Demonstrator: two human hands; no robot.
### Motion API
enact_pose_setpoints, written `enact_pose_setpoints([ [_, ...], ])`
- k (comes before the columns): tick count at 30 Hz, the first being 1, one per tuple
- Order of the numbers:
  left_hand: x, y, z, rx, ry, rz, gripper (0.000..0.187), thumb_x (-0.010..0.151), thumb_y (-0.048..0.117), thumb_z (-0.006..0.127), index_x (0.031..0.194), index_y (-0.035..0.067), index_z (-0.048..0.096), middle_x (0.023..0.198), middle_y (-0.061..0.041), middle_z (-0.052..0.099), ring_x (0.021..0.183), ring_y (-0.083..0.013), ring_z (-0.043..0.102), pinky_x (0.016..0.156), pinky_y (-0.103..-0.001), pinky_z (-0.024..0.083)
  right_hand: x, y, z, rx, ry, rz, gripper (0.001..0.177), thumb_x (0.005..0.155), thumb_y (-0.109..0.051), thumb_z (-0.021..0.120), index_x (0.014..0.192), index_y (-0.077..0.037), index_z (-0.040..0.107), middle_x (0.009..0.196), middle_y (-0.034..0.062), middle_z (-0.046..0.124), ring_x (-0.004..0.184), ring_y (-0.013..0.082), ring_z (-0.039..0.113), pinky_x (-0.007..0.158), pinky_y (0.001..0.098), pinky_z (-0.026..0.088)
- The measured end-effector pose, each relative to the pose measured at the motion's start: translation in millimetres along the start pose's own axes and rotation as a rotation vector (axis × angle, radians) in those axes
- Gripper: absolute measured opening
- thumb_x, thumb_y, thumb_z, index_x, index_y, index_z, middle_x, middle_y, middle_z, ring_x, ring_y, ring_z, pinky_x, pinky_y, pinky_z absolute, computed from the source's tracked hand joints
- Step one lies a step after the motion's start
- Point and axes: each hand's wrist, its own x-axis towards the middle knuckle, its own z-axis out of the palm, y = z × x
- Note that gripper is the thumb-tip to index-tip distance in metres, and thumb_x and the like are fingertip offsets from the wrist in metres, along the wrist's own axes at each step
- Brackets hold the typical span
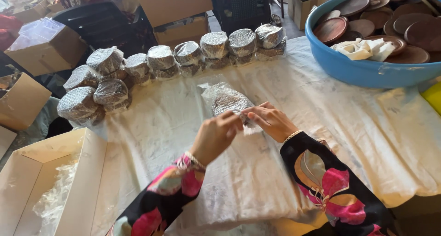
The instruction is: The person wraps a small brown bowl in bubble wrap on a table covered with a white cloth. They smooth the wrap around the bowl, then use a yellow tape dispenser to apply clear tape to secure the wrapping.
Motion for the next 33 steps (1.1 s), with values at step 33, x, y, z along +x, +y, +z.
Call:
enact_pose_setpoints([
  [33, 21, -108, 29, -0.308, -0.063, -0.268, 0.028, 0.093, 0.027, 0.077, 0.088, 0.003, 0.063, 0.075, -0.008, 0.071, 0.067, -0.0149, 0.071, 0.06, -0.031, 0.052, 11, 8, 28, 0.04, 0.181, 0.016, 0.042, 0.103, -0.038, 0.059, 0.102, 0.003, 0.071, 0.105, 0.0208, 0.071, 0.106, 0.0402, 0.064, 0.097, 0.0397, 0.048],
])
